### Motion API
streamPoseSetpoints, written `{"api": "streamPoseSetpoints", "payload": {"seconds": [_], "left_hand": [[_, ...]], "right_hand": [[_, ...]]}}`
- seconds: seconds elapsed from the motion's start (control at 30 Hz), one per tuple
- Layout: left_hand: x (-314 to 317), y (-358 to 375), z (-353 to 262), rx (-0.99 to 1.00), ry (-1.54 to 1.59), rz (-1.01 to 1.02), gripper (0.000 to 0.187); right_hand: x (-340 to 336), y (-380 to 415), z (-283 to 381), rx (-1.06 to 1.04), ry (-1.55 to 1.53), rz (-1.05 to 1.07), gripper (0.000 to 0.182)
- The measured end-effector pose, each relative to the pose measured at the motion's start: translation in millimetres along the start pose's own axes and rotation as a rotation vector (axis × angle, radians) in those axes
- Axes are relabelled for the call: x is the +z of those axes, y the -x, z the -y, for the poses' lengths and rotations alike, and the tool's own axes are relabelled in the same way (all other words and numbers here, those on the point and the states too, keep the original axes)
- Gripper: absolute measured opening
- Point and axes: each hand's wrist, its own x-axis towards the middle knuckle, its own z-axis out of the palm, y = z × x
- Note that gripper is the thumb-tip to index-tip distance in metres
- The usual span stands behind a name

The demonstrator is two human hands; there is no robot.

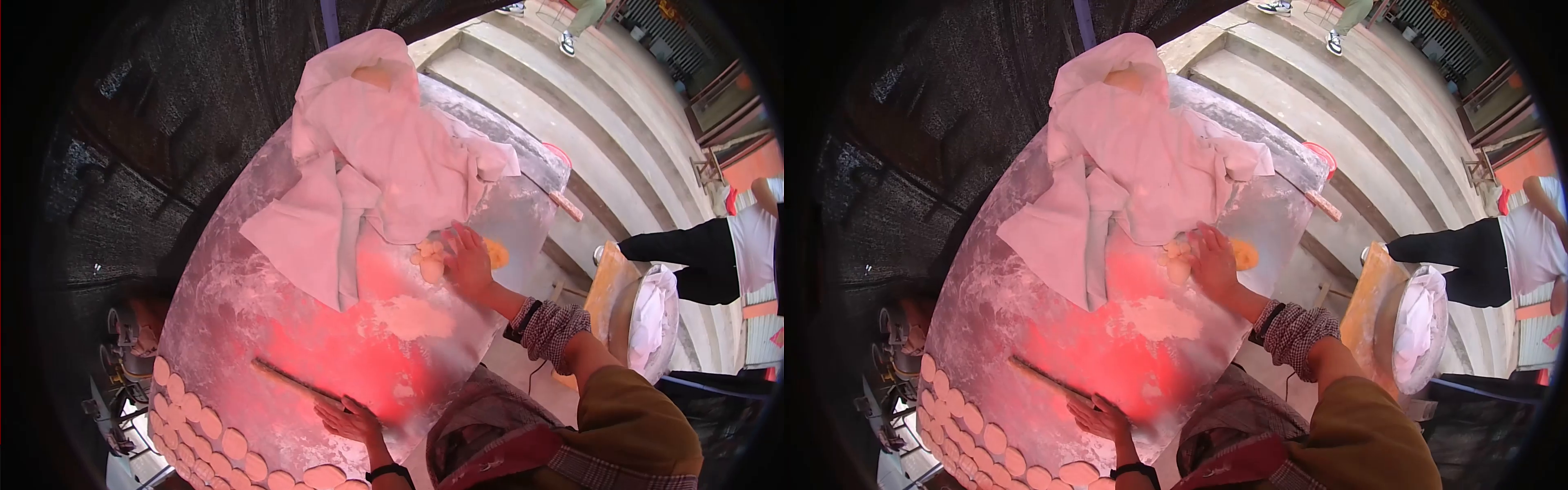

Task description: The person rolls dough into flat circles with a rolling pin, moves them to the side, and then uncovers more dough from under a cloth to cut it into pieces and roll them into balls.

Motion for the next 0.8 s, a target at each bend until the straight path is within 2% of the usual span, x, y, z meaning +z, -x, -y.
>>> {"api": "streamPoseSetpoints", "payload": {"seconds": [0.07,0.1,0.17,0.2,0.27,0.3,0.33,0.4,0.43,0.5,0.53,0.57,0.6,0.63,0.67,0.7,0.73,0.77,0.8], "left_hand": [[4,1,5,0.0,-0.056,0.003,0.069],[6,1,6,0.0,-0.065,-0.009,0.069],[5,1,5,0.018,-0.074,-0.017,0.068],[6,0,4,0.035,-0.071,-0.032,0.067],[5,-2,6,0.037,-0.085,-0.036,0.067],[7,-3,4,0.054,-0.083,-0.044,0.066],[9,-3,1,0.05,-0.096,-0.035,0.066],[6,-2,1,0.056,-0.054,-0.049,0.066],[7,-3,2,0.071,-0.065,-0.042,0.067],[8,-3,3,0.024,-0.034,-0.021,0.07],[14,-1,11,0.022,-0.026,-0.013,0.071],[8,-1,1,0.031,-0.026,0.007,0.072],[7,-3,-1,0.093,-0.015,-0.026,0.071],[11,-5,7,0.145,-0.018,-0.051,0.07],[16,-4,13,0.19,-0.016,-0.083,0.07],[15,-5,10,0.192,0.003,-0.071,0.069],[14,-4,9,0.186,0.02,-0.068,0.069],[19,-5,22,0.17,0.01,-0.062,0.075],[19,-3,5,0.19,0.012,-0.044,0.075]], "right_hand": [[-31,-20,-19,0.227,0.246,-0.144,0.058],[-32,-18,-30,0.232,0.243,-0.136,0.058],[-30,-21,-47,0.359,-0.007,0.132,0.063],[-27,-17,-52,0.349,-0.014,0.148,0.063],[-34,10,-45,0.203,0.193,0.145,0.067],[-29,19,-59,0.151,0.273,0.054,0.07],[-34,17,-64,0.152,0.268,0.069,0.07],[-48,24,-75,0.283,0.033,0.183,0.065],[-56,22,-78,0.305,0.033,0.196,0.065],[-67,8,-86,0.337,-0.116,0.352,0.055],[-67,7,-98,0.383,-0.308,0.372,0.049],[-70,9,-116,0.288,-0.401,0.413,0.042],[-80,19,-130,0.366,-0.385,0.395,0.042],[-93,31,-140,0.565,-0.835,0.416,0.036],[-106,48,-155,0.73,-1.297,0.39,0.029],[-102,80,-173,0.687,-1.532,0.121,0.024],[-99,112,-191,0.722,-1.521,0.081,0.024],[-100,147,-209,0.914,-1.651,-0.199,0.027],[-97,186,-229,1.092,-1.762,-0.493,0.03]]}}
